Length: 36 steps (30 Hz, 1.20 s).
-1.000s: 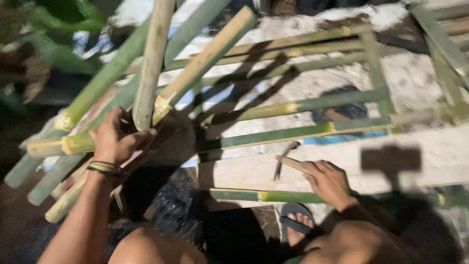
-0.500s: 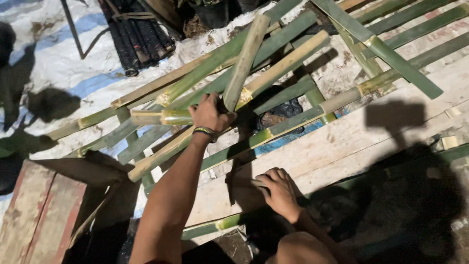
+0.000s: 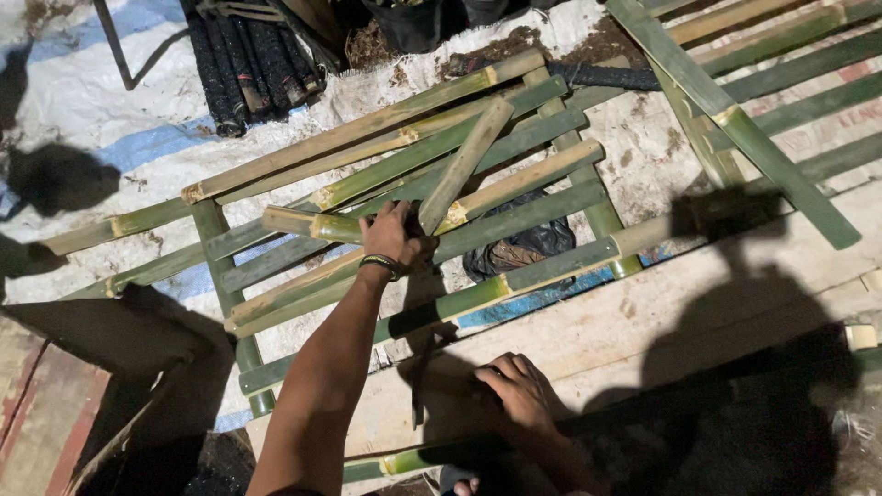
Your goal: The person assembles a bamboo shelf frame by hand and using a hammer to secure slats, then wraps rubber strips around the joints to reinforce them.
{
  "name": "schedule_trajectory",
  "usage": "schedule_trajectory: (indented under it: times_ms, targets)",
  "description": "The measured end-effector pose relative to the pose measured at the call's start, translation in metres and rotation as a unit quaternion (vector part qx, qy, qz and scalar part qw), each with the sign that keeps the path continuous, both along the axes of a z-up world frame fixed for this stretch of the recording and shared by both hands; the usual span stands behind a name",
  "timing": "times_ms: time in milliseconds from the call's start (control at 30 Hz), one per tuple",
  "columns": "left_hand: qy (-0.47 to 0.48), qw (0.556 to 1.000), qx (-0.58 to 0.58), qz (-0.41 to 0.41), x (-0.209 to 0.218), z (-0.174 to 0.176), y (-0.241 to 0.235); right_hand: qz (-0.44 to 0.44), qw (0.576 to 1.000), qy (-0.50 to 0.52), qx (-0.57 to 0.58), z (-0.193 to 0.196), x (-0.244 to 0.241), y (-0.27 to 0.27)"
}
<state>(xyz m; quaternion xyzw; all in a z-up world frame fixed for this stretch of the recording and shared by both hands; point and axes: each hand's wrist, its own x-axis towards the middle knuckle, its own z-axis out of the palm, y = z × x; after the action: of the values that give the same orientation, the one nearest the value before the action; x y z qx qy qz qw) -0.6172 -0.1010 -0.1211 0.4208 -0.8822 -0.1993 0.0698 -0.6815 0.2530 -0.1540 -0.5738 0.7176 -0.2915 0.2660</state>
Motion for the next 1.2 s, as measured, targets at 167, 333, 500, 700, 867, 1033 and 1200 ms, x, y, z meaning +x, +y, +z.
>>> schedule_trajectory:
  times_ms: [167, 333, 500, 700, 867, 1033, 1200]
  targets:
    - [0.027, 1.0, 0.003, 0.003, 0.012, 0.0, -0.008, -0.022, 0.997, -0.054, 0.047, -0.025, -0.008, 0.003]
    - [0.021, 0.997, -0.077, -0.004, 0.041, -0.003, 0.0, -0.139, 0.963, -0.229, -0.043, -0.014, -0.067, 0.0]
    - [0.234, 0.922, -0.184, 0.246, 0.177, -0.031, 0.004, -0.263, 0.94, 0.076, -0.203, -0.004, -0.232, -0.061]
    - [0.237, 0.885, -0.137, 0.377, 0.307, -0.09, -0.024, -0.277, 0.933, 0.178, -0.142, -0.015, -0.316, -0.143]
    - [0.328, 0.859, -0.006, 0.393, 0.316, -0.098, -0.042, -0.279, 0.932, 0.183, -0.139, -0.019, -0.324, -0.168]
    - [0.22, 0.86, -0.017, 0.461, 0.296, -0.061, -0.033, -0.28, 0.931, 0.186, -0.145, -0.03, -0.316, -0.161]
    - [0.406, 0.802, -0.036, 0.437, 0.3, -0.072, -0.052, -0.3, 0.938, 0.134, -0.111, -0.039, -0.321, -0.167]
